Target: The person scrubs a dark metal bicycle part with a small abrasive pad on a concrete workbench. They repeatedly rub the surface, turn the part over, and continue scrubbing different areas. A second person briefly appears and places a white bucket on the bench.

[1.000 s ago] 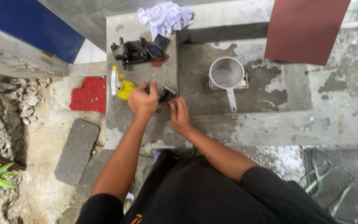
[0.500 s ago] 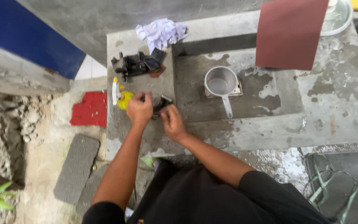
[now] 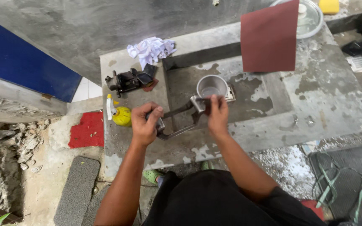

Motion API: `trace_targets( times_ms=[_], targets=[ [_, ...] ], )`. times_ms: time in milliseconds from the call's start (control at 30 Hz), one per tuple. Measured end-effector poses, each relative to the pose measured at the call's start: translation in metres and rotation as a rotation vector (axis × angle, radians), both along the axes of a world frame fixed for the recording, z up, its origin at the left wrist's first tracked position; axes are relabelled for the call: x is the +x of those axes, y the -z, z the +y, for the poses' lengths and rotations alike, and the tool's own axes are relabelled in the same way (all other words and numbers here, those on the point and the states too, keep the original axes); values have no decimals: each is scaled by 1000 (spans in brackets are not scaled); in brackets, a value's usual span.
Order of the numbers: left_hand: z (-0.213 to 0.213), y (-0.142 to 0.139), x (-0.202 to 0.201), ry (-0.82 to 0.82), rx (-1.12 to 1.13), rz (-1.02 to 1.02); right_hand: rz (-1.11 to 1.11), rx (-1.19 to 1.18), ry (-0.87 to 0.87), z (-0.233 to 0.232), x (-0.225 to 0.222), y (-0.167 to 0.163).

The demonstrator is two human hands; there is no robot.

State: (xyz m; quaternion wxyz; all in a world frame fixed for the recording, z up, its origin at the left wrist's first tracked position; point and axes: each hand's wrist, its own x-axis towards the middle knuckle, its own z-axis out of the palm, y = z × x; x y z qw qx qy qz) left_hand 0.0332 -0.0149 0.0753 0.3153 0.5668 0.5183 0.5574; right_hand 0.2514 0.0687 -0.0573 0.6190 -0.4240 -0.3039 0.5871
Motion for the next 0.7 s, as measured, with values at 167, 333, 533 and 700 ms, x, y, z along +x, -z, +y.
trace_targets(
  times_ms=[167, 333, 533, 700],
  targets=[
    [1, -109, 37, 204, 488, 194, 196, 547, 22, -21, 41, -100],
    [-22, -190, 69, 365, 917, 497, 247, 797, 70, -50, 51, -168],
    [-41, -226, 92, 421, 1055, 699, 242, 980, 197, -61, 59, -200],
    [-36, -224, 94, 451, 1062, 624, 218, 973, 219, -65, 67, -200]
  ],
)
